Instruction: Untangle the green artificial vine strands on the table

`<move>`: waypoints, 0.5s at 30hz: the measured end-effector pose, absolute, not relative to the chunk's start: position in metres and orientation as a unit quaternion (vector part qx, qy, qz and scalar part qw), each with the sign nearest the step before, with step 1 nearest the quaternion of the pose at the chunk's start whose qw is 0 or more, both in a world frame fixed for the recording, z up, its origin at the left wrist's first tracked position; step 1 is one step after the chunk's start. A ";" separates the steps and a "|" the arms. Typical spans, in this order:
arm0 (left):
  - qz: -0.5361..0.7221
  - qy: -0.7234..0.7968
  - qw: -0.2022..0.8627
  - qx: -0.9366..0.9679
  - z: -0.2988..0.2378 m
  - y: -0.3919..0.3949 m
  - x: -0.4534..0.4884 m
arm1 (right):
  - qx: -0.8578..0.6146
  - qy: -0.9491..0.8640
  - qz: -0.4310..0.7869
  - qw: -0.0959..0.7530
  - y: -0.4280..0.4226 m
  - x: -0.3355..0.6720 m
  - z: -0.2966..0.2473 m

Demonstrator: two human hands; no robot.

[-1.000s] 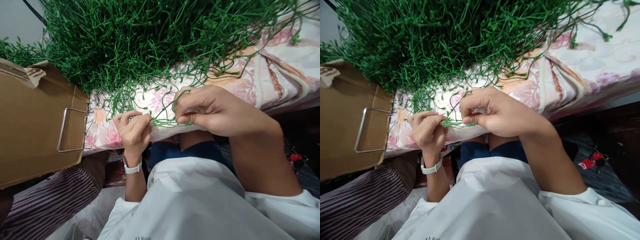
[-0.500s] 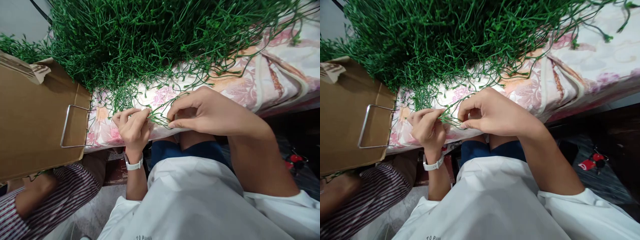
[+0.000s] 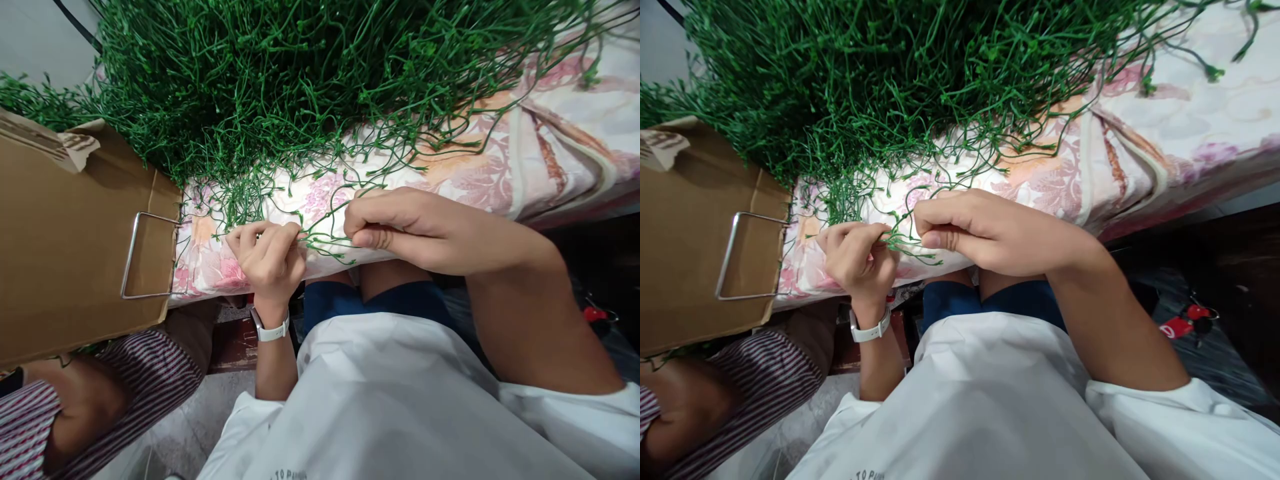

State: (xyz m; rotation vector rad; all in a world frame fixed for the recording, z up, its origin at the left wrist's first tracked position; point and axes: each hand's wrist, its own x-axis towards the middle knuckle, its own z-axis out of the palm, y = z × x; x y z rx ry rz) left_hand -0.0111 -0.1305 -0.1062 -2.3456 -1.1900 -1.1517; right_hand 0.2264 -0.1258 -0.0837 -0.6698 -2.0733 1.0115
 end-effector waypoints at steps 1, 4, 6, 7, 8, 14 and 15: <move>-0.399 -0.413 0.137 -0.807 -0.106 -0.131 -0.011 | -0.255 -0.808 0.392 0.358 -0.125 0.227 -0.084; -0.410 -0.412 0.140 -0.801 -0.106 -0.131 -0.010 | -0.243 -0.818 0.379 0.358 -0.124 0.228 -0.085; -0.415 -0.407 0.143 -0.801 -0.107 -0.130 -0.010 | -0.236 -0.825 0.359 0.367 -0.124 0.228 -0.085; -0.417 -0.404 0.145 -0.801 -0.107 -0.129 -0.010 | -0.234 -0.829 0.349 0.367 -0.124 0.228 -0.085; -0.417 -0.401 0.146 -0.802 -0.108 -0.129 -0.010 | -0.232 -0.833 0.342 0.367 -0.124 0.228 -0.086; -0.419 -0.393 0.147 -0.806 -0.107 -0.128 -0.011 | -0.211 -0.827 0.357 0.380 -0.123 0.231 -0.087; -0.417 -0.393 0.146 -0.806 -0.107 -0.128 -0.010 | -0.210 -0.823 0.363 0.382 -0.123 0.231 -0.088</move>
